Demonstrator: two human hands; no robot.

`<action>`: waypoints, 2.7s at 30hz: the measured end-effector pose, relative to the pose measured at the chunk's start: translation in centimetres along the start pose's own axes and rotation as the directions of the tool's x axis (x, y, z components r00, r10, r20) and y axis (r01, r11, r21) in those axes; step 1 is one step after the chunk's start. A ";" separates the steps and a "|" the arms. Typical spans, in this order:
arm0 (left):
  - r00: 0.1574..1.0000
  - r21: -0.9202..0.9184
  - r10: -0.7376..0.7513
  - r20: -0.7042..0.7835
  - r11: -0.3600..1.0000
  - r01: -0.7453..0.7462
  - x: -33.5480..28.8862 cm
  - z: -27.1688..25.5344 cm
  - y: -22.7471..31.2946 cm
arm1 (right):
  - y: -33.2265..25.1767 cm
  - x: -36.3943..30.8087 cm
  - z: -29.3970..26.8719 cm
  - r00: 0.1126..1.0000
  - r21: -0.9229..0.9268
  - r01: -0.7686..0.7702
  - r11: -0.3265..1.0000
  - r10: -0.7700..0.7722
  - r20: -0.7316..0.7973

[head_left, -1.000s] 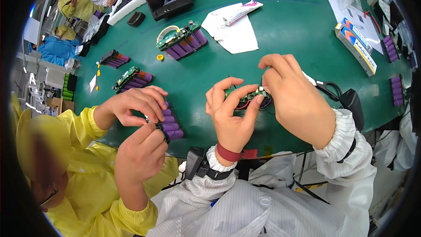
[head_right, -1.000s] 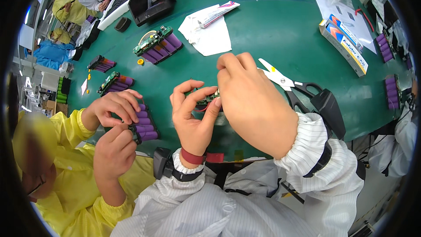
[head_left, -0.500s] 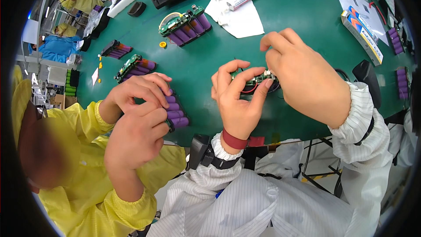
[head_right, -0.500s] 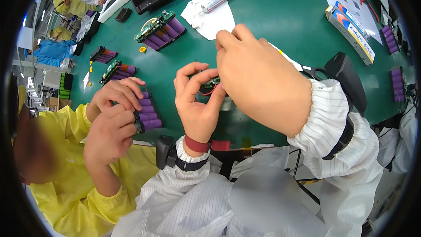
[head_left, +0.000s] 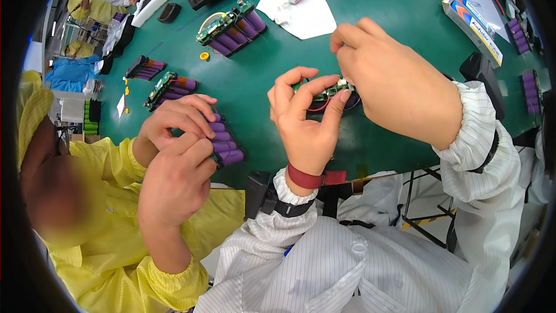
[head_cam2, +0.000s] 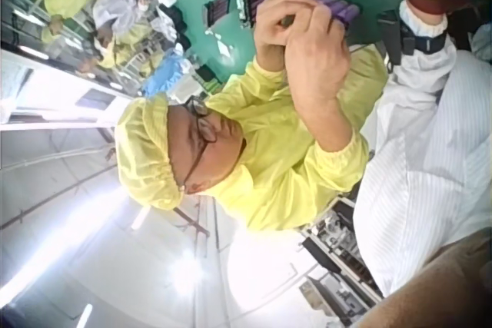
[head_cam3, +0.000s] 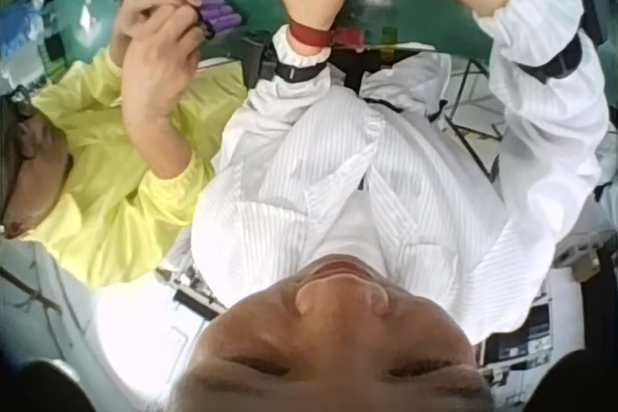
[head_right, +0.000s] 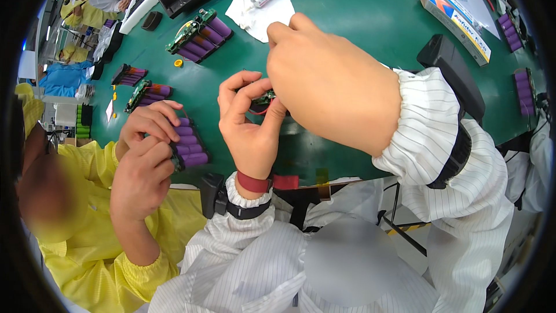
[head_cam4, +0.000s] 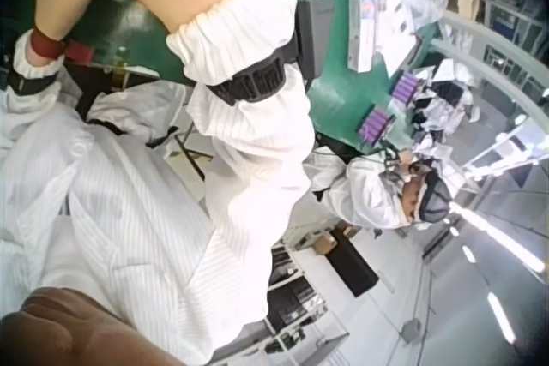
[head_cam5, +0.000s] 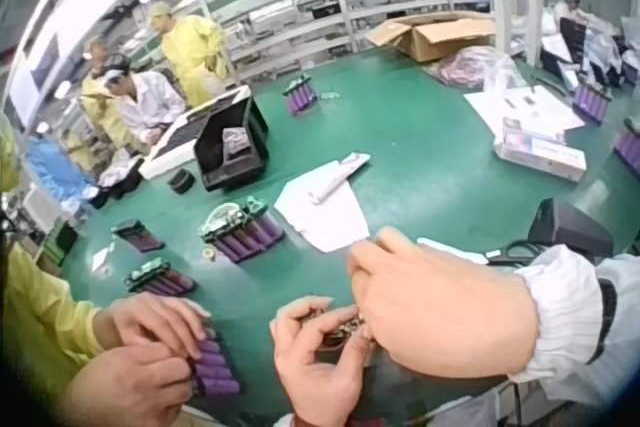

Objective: The worker applies adhesive and secures components to battery pack assemblies on an industrial production line.

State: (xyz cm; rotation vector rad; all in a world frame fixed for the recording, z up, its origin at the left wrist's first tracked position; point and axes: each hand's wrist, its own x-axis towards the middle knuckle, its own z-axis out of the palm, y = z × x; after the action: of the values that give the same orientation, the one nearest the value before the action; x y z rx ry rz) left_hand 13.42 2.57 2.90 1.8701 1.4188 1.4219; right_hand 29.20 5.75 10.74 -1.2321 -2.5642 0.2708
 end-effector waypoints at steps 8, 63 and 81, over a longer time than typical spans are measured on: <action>0.998 -0.072 -0.014 -0.054 0.997 0.010 0.3 0.6 -0.3 | 0.5 0.1 0.2 0.999 -0.085 0.037 0.996 -0.037 -0.003; 0.996 -0.020 0.090 -0.015 0.996 -0.090 0.3 0.4 -1.3 | 1.6 -0.1 1.7 0.944 -0.130 0.169 0.977 -0.198 -0.264; 0.999 0.006 0.035 -0.018 0.999 -0.035 0.3 0.1 -2.2 | 2.3 -0.4 1.8 0.948 -0.098 0.144 0.985 -0.166 -0.272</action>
State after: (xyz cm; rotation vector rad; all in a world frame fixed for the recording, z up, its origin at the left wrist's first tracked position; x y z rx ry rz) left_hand 12.45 3.78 1.24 1.8982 1.4068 1.4568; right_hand 30.51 6.76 8.32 -1.0035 -2.4251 -0.0349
